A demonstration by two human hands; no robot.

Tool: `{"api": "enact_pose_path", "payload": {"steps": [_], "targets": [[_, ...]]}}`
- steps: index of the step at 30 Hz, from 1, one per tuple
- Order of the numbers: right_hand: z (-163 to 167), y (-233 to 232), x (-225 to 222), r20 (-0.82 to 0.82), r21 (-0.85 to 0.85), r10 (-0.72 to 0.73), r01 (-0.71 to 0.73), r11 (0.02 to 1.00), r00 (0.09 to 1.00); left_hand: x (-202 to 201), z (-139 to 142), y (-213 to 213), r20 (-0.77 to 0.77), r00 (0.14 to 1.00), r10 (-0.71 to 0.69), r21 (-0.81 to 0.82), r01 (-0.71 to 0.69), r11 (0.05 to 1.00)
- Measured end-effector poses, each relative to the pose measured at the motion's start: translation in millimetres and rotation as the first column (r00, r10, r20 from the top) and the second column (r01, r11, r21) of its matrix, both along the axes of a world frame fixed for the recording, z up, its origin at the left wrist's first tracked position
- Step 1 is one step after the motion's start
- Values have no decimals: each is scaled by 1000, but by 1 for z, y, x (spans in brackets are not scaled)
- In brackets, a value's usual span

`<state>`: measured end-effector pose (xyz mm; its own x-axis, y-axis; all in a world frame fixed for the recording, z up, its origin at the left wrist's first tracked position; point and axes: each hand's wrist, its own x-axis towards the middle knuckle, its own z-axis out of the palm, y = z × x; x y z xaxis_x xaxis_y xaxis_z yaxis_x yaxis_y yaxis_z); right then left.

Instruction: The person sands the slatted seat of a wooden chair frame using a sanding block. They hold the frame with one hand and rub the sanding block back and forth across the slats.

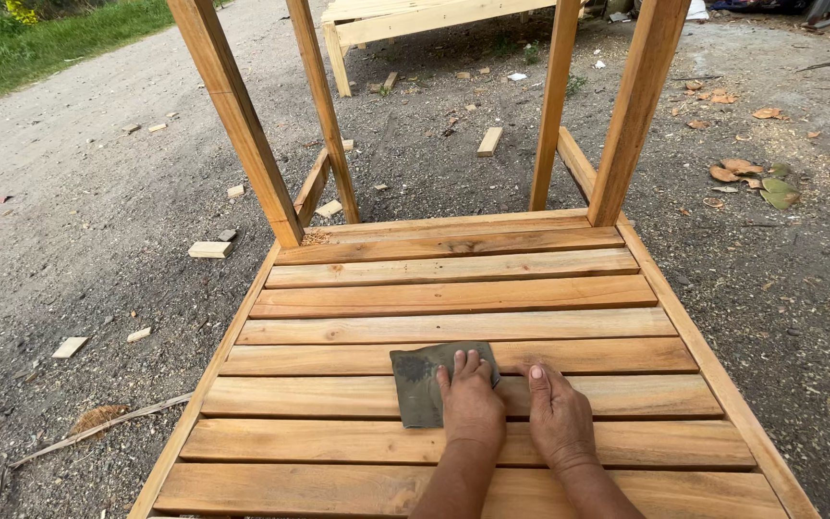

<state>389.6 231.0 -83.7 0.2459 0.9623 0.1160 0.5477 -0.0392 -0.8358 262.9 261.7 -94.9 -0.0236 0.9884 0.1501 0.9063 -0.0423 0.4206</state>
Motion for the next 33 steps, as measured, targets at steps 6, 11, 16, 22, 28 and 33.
{"api": "enact_pose_path", "payload": {"steps": [6, 11, 16, 22, 28, 33], "targets": [[4, 2, -1, 13, 9, 18, -18, 1000, 1000, -106, -9, 14, 16, 993, 120, 81, -121, 989], [-1, 5, -4, 50, 26, 24, -25, 999, 998, -116, -10, 15, -15, 947, 320, 25, -320, 947], [-4, 9, -3, 63, 10, 25, -26, 1000, 998, -49, -14, 22, -16, 988, 151, 42, -150, 988], [-4, 9, -2, 46, 20, 25, -26, 999, 999, -46, 1, 43, -65, 988, 139, 46, -136, 990], [1, 12, -5, 99, 20, 68, -70, 997, 993, -46, -7, 2, -130, 990, 47, 30, -44, 999], [1, 12, -5, 88, 21, 76, -78, 997, 993, -40, 4, 34, -114, 989, 100, -42, -105, 994]]}}
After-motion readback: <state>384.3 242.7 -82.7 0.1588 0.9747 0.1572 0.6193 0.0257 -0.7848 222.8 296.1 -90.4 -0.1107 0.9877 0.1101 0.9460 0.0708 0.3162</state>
